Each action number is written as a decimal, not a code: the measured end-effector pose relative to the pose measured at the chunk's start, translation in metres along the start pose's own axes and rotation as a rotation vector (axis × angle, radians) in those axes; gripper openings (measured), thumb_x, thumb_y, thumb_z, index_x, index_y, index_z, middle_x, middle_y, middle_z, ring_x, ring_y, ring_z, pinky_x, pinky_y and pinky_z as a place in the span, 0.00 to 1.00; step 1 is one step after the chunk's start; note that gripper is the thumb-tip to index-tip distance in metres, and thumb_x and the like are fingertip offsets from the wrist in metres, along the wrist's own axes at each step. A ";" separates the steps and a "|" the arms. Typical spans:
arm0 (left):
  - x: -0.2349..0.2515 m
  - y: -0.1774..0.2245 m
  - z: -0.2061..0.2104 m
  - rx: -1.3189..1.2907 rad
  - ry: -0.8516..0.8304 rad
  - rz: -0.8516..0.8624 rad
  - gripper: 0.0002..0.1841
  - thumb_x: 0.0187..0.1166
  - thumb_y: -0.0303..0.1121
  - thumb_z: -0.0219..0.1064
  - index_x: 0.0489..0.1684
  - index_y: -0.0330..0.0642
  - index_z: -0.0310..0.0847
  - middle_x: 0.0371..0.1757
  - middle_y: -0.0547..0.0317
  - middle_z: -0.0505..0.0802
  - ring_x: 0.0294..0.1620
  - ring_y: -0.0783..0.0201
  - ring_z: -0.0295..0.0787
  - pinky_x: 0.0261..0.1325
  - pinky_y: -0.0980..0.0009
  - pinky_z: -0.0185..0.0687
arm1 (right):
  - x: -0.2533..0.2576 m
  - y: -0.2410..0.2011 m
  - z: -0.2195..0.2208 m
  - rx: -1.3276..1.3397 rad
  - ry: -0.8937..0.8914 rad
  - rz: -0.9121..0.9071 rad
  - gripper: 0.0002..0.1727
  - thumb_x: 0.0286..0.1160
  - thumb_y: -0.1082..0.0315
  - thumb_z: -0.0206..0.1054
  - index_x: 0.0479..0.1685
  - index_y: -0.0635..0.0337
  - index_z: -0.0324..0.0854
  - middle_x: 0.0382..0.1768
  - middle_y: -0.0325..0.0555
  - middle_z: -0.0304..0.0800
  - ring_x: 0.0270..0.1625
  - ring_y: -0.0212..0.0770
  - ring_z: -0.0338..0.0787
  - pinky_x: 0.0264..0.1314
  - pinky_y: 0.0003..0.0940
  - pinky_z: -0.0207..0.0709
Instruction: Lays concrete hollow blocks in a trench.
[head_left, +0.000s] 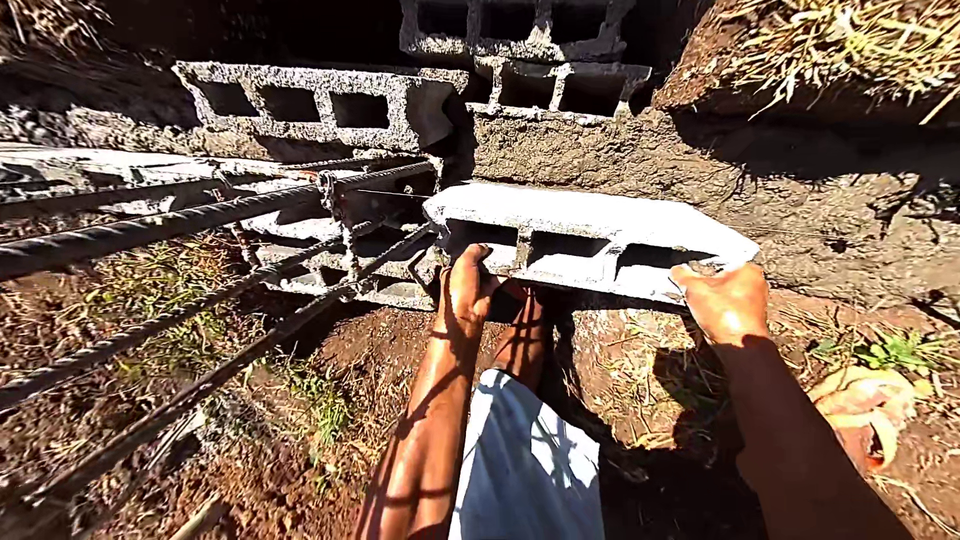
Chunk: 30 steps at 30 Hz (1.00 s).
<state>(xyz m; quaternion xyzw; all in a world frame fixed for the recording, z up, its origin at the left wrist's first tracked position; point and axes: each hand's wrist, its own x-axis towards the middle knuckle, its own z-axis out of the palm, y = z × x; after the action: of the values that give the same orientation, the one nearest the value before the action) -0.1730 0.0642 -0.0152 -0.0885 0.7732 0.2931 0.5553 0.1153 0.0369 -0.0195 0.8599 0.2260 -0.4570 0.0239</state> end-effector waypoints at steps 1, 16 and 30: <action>0.001 0.000 0.000 0.002 -0.001 -0.003 0.12 0.76 0.31 0.66 0.55 0.42 0.78 0.43 0.54 0.89 0.41 0.59 0.89 0.42 0.59 0.89 | 0.001 0.000 0.000 0.000 0.004 -0.002 0.28 0.66 0.62 0.82 0.61 0.71 0.81 0.53 0.68 0.88 0.61 0.62 0.87 0.66 0.66 0.75; 0.000 0.007 0.001 0.072 -0.009 -0.053 0.16 0.78 0.35 0.65 0.61 0.42 0.77 0.50 0.53 0.88 0.47 0.58 0.88 0.48 0.57 0.88 | 0.000 -0.007 0.000 -0.056 0.001 0.046 0.30 0.69 0.60 0.81 0.63 0.73 0.78 0.55 0.69 0.87 0.62 0.63 0.86 0.66 0.66 0.73; 0.011 0.025 -0.018 0.021 -0.034 0.040 0.14 0.86 0.41 0.61 0.63 0.45 0.76 0.49 0.54 0.88 0.44 0.59 0.88 0.43 0.57 0.88 | -0.017 -0.013 0.013 0.052 -0.036 -0.037 0.32 0.72 0.66 0.77 0.74 0.67 0.71 0.59 0.64 0.85 0.58 0.53 0.87 0.63 0.60 0.78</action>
<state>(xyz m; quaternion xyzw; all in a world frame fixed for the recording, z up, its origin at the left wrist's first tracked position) -0.2033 0.0765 -0.0121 -0.0620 0.7684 0.2974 0.5632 0.0920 0.0393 -0.0114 0.8475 0.2295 -0.4786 -0.0028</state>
